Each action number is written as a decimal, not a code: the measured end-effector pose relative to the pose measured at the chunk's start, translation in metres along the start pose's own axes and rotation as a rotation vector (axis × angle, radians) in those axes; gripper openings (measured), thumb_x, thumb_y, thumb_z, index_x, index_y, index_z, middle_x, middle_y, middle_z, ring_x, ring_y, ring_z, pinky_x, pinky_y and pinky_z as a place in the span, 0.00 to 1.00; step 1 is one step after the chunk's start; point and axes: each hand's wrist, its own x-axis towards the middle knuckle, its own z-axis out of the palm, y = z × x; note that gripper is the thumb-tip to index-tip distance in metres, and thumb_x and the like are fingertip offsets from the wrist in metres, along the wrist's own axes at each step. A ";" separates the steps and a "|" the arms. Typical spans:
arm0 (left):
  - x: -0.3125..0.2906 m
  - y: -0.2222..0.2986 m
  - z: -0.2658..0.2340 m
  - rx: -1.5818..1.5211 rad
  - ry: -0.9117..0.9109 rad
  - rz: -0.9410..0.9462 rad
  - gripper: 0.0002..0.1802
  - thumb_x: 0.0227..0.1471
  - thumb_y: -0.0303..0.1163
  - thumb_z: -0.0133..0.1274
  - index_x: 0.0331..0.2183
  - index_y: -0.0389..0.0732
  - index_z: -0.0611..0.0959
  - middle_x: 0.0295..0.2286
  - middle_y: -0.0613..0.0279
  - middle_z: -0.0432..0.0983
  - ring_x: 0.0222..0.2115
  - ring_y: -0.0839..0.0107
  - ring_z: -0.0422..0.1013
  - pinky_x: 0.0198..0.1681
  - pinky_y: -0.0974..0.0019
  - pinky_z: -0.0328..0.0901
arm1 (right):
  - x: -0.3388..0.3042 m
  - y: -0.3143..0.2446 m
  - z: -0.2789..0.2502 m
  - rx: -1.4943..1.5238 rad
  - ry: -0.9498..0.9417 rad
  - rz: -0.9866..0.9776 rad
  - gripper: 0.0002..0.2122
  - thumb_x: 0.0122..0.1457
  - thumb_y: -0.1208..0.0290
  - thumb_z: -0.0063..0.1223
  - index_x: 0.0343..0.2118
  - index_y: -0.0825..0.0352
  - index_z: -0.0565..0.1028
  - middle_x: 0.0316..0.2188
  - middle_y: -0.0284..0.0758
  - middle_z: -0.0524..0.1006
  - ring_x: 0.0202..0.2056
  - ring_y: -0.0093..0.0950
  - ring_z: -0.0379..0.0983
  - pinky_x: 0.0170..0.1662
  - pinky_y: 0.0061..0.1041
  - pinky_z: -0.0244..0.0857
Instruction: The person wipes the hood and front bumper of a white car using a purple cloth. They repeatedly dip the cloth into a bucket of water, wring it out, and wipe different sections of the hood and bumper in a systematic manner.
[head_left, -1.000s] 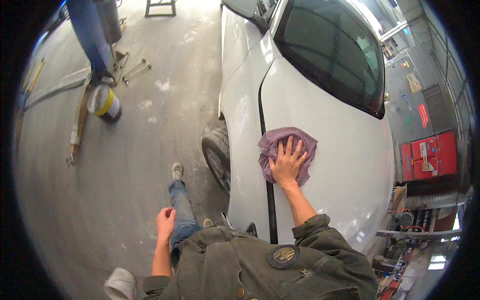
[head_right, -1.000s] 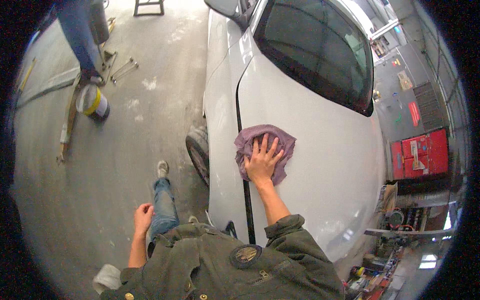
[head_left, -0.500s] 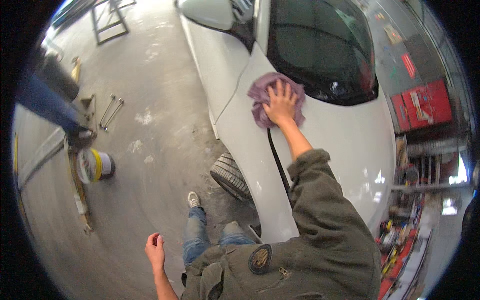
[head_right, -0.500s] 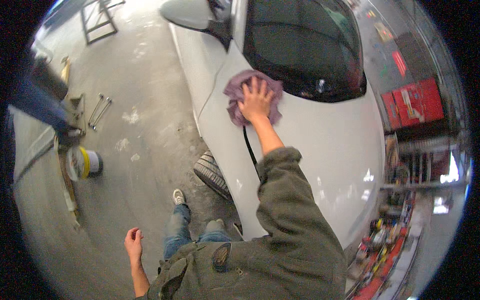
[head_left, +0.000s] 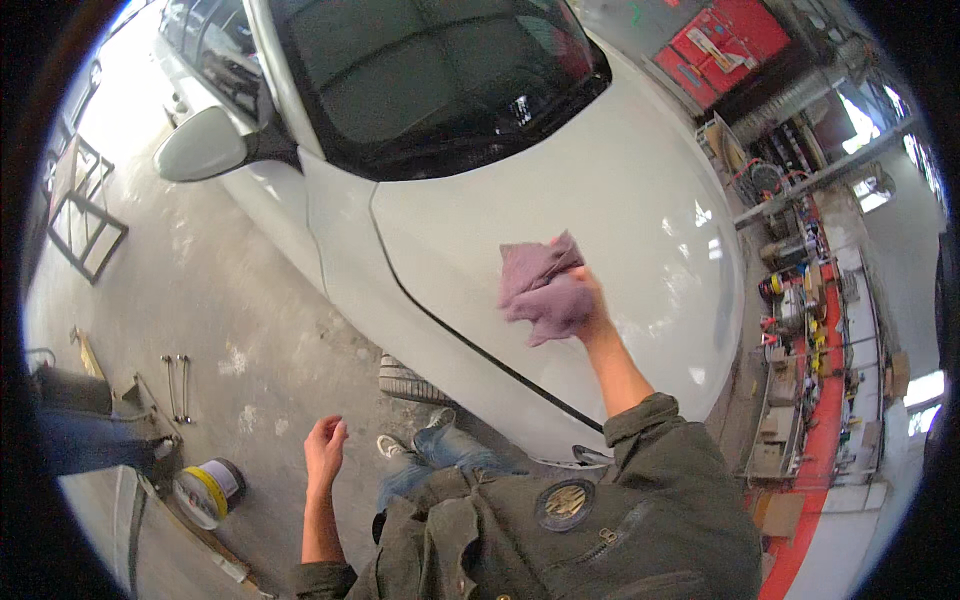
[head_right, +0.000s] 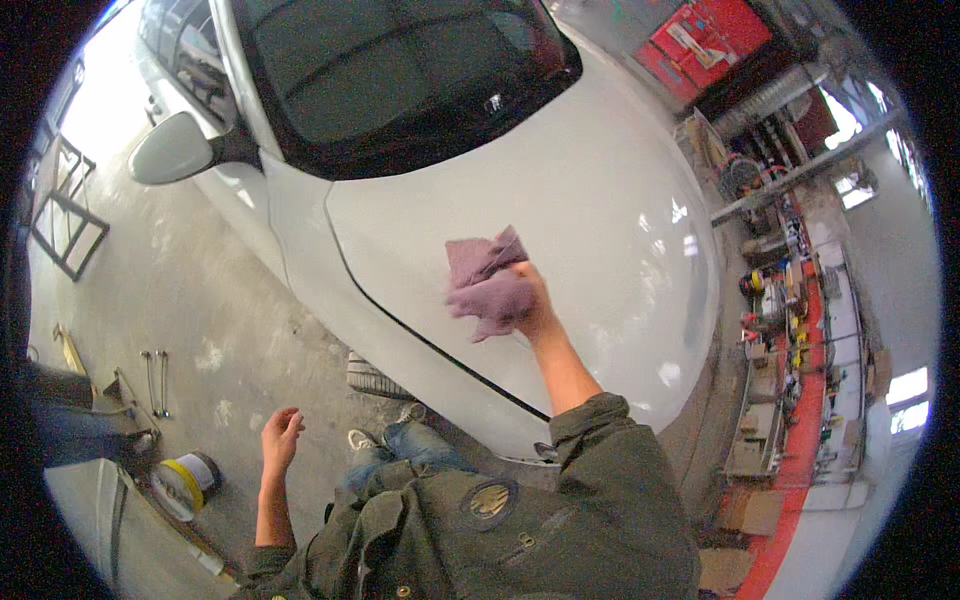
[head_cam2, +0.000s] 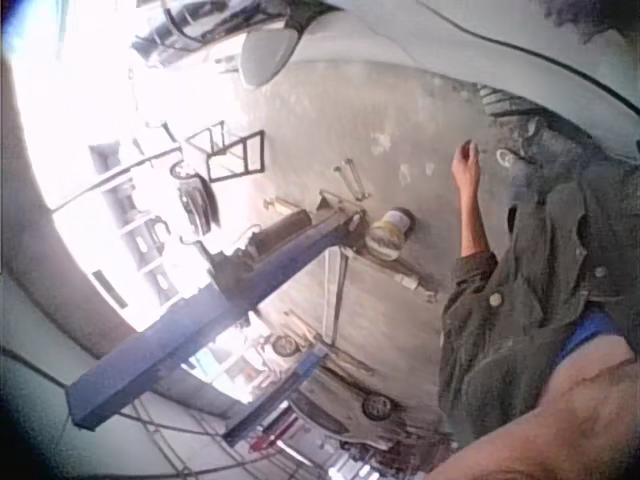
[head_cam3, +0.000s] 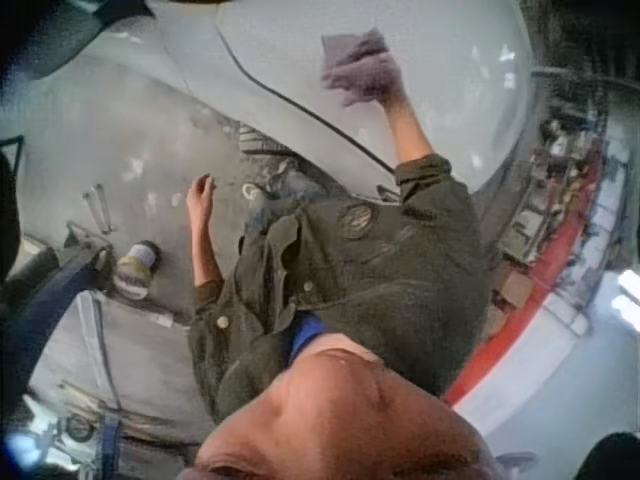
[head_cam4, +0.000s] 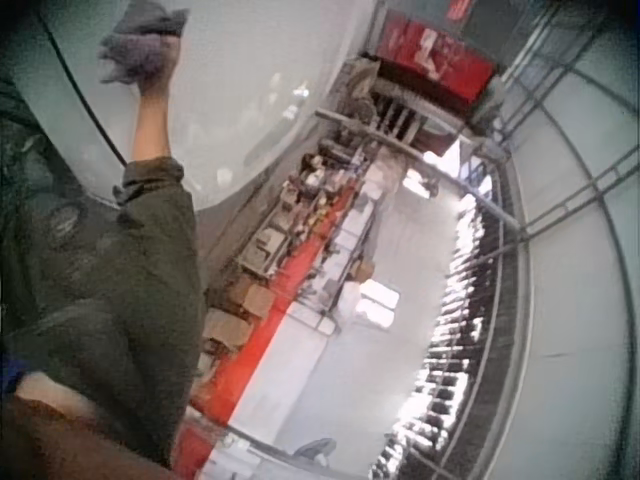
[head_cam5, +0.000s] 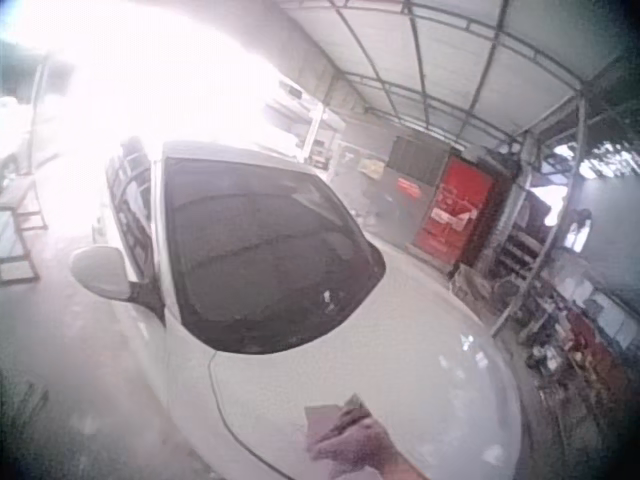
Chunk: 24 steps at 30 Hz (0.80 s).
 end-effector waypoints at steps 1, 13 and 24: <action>0.012 0.010 0.014 -0.022 -0.032 0.008 0.17 0.58 0.34 0.55 0.44 0.32 0.81 0.34 0.53 0.82 0.33 0.70 0.78 0.39 0.66 0.72 | 0.001 -0.017 -0.016 -0.144 0.092 0.007 0.27 0.58 0.63 0.45 0.60 0.69 0.65 0.54 0.41 0.72 0.52 0.35 0.71 0.56 0.37 0.66; 0.064 0.039 0.067 -0.108 -0.245 -0.176 0.19 0.59 0.35 0.55 0.48 0.33 0.79 0.37 0.56 0.81 0.34 0.70 0.78 0.35 0.70 0.69 | -0.044 -0.023 -0.091 -2.006 -0.059 -0.545 0.26 0.53 0.61 0.56 0.57 0.55 0.71 0.64 0.42 0.62 0.62 0.45 0.59 0.64 0.49 0.52; 0.144 0.095 0.022 -0.015 -0.201 -0.148 0.19 0.61 0.37 0.53 0.48 0.34 0.78 0.38 0.57 0.81 0.35 0.69 0.78 0.37 0.69 0.70 | 0.181 0.084 0.123 -1.738 -0.117 -0.603 0.31 0.49 0.37 0.57 0.55 0.46 0.75 0.64 0.38 0.62 0.63 0.55 0.52 0.61 0.69 0.42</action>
